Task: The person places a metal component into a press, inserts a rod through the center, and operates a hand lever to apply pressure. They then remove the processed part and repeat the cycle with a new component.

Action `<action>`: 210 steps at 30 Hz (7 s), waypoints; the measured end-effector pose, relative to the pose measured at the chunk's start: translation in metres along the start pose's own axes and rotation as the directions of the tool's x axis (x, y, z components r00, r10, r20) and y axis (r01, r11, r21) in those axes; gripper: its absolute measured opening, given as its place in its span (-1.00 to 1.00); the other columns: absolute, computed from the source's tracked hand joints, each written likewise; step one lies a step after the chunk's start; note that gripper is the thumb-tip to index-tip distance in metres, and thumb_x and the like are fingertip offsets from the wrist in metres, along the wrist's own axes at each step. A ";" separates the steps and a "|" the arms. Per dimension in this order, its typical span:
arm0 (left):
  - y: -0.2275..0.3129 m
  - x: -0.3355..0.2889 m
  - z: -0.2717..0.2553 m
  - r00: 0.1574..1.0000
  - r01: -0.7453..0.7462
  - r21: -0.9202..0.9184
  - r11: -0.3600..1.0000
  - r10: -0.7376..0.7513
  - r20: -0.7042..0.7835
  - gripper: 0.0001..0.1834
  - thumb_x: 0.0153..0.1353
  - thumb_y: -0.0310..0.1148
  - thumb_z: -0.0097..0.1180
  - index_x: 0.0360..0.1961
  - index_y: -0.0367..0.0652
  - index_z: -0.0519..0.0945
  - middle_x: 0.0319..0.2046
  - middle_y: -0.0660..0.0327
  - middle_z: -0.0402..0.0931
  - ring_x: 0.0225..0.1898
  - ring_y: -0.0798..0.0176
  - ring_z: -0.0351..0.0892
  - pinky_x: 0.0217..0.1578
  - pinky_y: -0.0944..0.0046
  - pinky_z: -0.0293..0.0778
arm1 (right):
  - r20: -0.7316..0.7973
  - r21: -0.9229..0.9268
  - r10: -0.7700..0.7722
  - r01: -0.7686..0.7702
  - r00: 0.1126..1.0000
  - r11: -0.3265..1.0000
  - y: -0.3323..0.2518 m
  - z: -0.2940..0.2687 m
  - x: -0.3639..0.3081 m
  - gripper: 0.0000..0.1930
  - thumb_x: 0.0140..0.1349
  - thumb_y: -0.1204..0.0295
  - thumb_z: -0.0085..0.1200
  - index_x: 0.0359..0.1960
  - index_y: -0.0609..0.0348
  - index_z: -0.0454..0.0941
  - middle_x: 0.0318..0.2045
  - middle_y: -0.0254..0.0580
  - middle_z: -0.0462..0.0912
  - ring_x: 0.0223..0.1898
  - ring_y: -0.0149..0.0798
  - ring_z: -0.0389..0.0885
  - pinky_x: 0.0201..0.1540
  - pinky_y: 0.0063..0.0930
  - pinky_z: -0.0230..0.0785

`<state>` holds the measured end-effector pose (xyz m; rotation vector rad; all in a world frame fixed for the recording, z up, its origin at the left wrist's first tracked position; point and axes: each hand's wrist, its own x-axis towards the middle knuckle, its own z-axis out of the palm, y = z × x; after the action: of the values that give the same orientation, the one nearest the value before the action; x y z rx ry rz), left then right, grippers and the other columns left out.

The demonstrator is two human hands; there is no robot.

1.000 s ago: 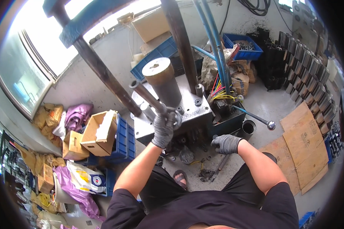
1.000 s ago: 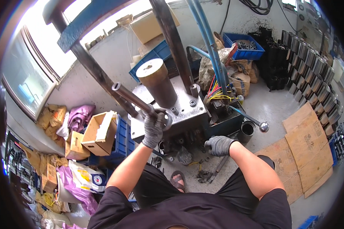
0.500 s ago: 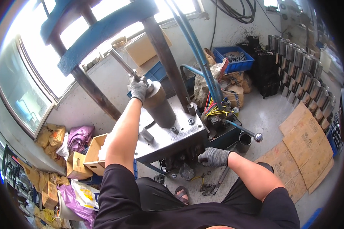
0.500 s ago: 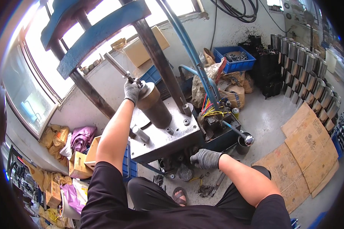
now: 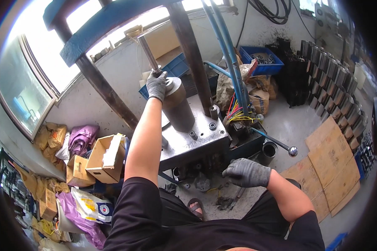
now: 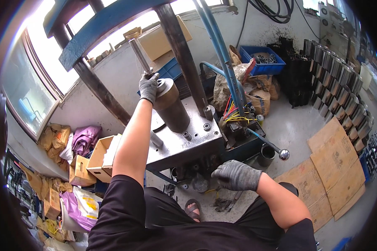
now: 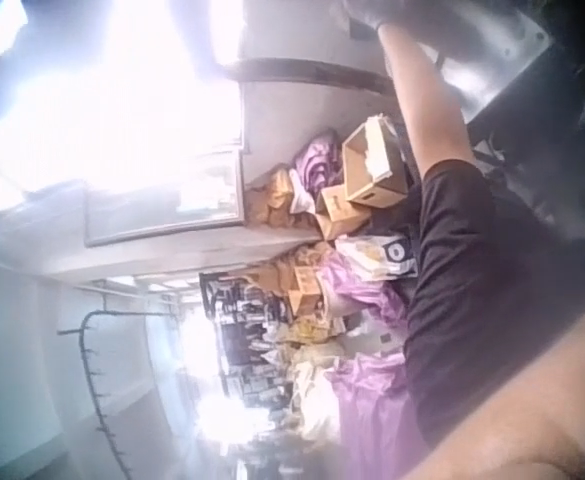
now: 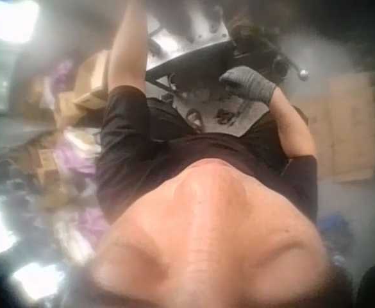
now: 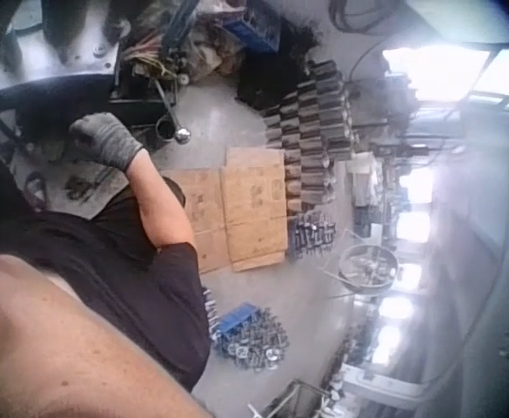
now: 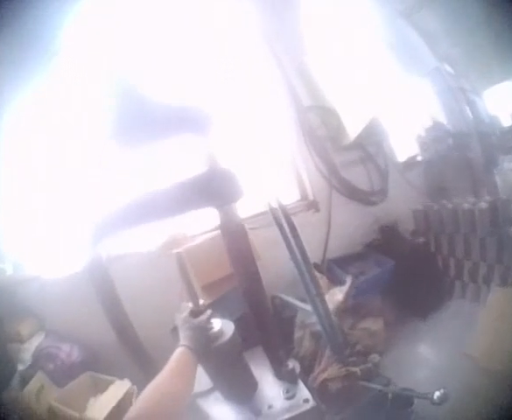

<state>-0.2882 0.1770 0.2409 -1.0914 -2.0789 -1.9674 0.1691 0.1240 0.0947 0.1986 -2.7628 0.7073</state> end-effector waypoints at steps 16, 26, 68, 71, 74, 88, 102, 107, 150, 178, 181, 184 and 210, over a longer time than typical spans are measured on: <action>0.019 -0.025 0.000 0.966 -0.197 0.019 0.980 0.197 -0.167 -0.67 0.41 -0.28 0.32 0.14 -0.03 0.60 -0.19 0.07 0.78 -0.17 0.10 0.77 -0.09 0.12 0.61 | 0.314 -0.538 0.692 -0.479 0.650 0.693 -0.058 -0.162 -0.029 -0.44 0.28 -0.02 0.23 0.13 0.14 0.67 -0.08 0.13 0.75 -0.01 0.16 0.74 0.10 -0.02 0.57; 0.031 -0.027 -0.011 0.982 -0.128 0.199 0.972 0.152 -0.114 -0.59 0.25 -0.18 0.47 0.02 -0.04 0.59 -0.18 0.03 0.78 -0.09 -0.07 0.79 -0.01 0.01 0.64 | 0.209 -0.522 0.770 -0.597 0.603 0.610 -0.080 -0.067 -0.081 -0.61 0.31 0.03 0.18 -0.29 0.15 0.69 -0.31 0.08 0.75 -0.17 0.14 0.75 -0.07 0.01 0.61; 0.019 -0.022 -0.002 0.964 -0.130 0.323 0.938 0.196 -0.181 -0.63 0.29 -0.30 0.40 0.09 0.06 0.60 -0.11 0.05 0.76 -0.02 -0.12 0.75 0.03 -0.04 0.63 | -0.237 -0.332 0.701 -0.735 0.672 0.592 -0.091 -0.057 -0.084 -0.79 0.25 0.25 0.29 -0.38 0.13 0.70 -0.42 -0.01 0.72 -0.32 0.10 0.73 -0.21 -0.08 0.58; 0.020 -0.022 -0.002 0.963 -0.136 0.323 0.937 0.201 -0.179 -0.64 0.29 -0.30 0.39 0.08 0.06 0.60 -0.11 0.04 0.76 -0.02 -0.13 0.75 0.03 -0.04 0.63 | -0.223 -0.353 0.662 -0.693 0.715 0.629 -0.087 -0.057 -0.089 -0.82 0.23 0.27 0.28 -0.35 0.12 0.73 -0.40 -0.01 0.73 -0.30 0.10 0.73 -0.20 -0.09 0.58; 0.020 -0.022 -0.003 0.965 -0.133 0.325 0.936 0.196 -0.172 -0.64 0.29 -0.30 0.39 0.08 0.06 0.60 -0.11 0.04 0.76 -0.01 -0.13 0.74 0.03 -0.04 0.62 | -0.190 -0.367 0.640 -0.658 0.745 0.658 -0.085 -0.059 -0.090 -0.83 0.21 0.29 0.27 -0.32 0.10 0.75 -0.37 -0.02 0.75 -0.28 0.10 0.74 -0.19 -0.09 0.59; 0.016 -0.020 0.000 0.964 -0.132 0.328 0.936 0.198 -0.176 -0.64 0.29 -0.27 0.39 0.08 0.04 0.61 -0.10 0.04 0.76 -0.01 -0.12 0.74 0.04 -0.03 0.63 | -0.050 -0.395 0.691 -0.649 0.721 0.650 -0.087 -0.068 -0.086 -0.81 0.22 0.28 0.24 -0.31 0.12 0.75 -0.39 0.00 0.74 -0.28 0.11 0.74 -0.18 -0.06 0.59; 0.024 -0.028 -0.005 0.970 -0.133 0.264 0.955 0.180 -0.162 -0.67 0.27 -0.29 0.42 0.03 -0.02 0.66 -0.12 0.05 0.78 -0.03 -0.06 0.77 0.04 0.02 0.63 | -0.061 -0.417 0.632 -0.595 0.772 0.687 -0.076 -0.106 -0.064 -0.75 0.24 0.32 0.18 -0.11 0.12 0.72 -0.26 0.02 0.75 -0.24 0.15 0.74 -0.14 -0.04 0.61; 0.019 -0.024 -0.002 0.963 -0.161 0.290 0.943 0.214 -0.164 -0.69 0.26 -0.27 0.42 0.00 -0.03 0.67 -0.13 0.04 0.77 -0.04 -0.08 0.76 0.03 0.01 0.63 | 0.145 -0.455 0.678 -0.560 0.721 0.692 -0.073 -0.099 -0.079 -0.82 0.25 0.33 0.15 -0.23 0.10 0.71 -0.32 0.02 0.75 -0.26 0.14 0.74 -0.14 -0.03 0.61; -0.018 0.003 -0.007 0.998 -0.024 -0.368 0.929 0.042 0.039 -0.69 0.54 -0.20 0.05 0.03 -0.15 0.71 -0.37 0.23 0.71 -0.36 0.35 0.64 -0.26 0.28 0.59 | -0.130 -0.367 0.582 -0.584 0.803 0.724 -0.071 -0.097 -0.066 -0.73 0.28 0.28 0.16 -0.10 0.17 0.69 -0.32 0.02 0.71 -0.26 0.14 0.72 -0.13 -0.03 0.58; -0.033 0.020 -0.018 0.991 -0.031 -0.253 0.967 0.063 0.118 -0.70 0.45 -0.40 -0.05 -0.08 -0.25 0.74 -0.30 0.12 0.78 -0.29 0.26 0.74 -0.16 0.26 0.63 | -0.067 -0.447 0.610 -0.570 0.790 0.689 -0.072 -0.100 -0.067 -0.72 0.24 0.30 0.21 -0.09 0.16 0.70 -0.26 0.02 0.74 -0.23 0.14 0.73 -0.12 -0.05 0.60; -0.029 0.014 -0.014 0.991 -0.019 -0.266 0.964 0.054 0.126 -0.69 0.46 -0.39 -0.06 -0.09 -0.24 0.74 -0.29 0.13 0.78 -0.31 0.26 0.73 -0.16 0.26 0.62 | 0.097 -0.492 0.675 -0.554 0.732 0.672 -0.071 -0.098 -0.076 -0.80 0.28 0.31 0.16 -0.16 0.12 0.67 -0.26 0.02 0.72 -0.24 0.15 0.72 -0.14 -0.02 0.59; -0.029 0.011 -0.013 0.991 -0.037 -0.252 0.967 0.067 0.112 -0.68 0.46 -0.38 -0.07 -0.09 -0.25 0.74 -0.30 0.13 0.77 -0.33 0.26 0.72 -0.18 0.25 0.62 | -0.039 -0.375 0.631 -0.597 0.775 0.710 -0.071 -0.097 -0.078 -0.81 0.30 0.31 0.13 -0.20 0.13 0.68 -0.29 0.03 0.71 -0.25 0.15 0.72 -0.13 -0.02 0.59; -0.020 0.008 -0.018 0.993 -0.050 -0.150 0.987 0.065 0.100 -0.67 0.42 -0.37 -0.08 -0.13 -0.24 0.76 -0.34 0.11 0.77 -0.34 0.25 0.70 -0.19 0.23 0.60 | -0.008 -0.346 0.625 -0.589 0.780 0.730 -0.068 -0.109 -0.073 -0.77 0.35 0.31 0.15 -0.13 0.18 0.70 -0.22 0.10 0.75 -0.20 0.18 0.73 -0.10 -0.04 0.61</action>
<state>-0.3119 0.1652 0.2310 -1.2925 -1.9514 -2.1082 0.2775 0.1232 0.1951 -0.8088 -2.9949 0.3433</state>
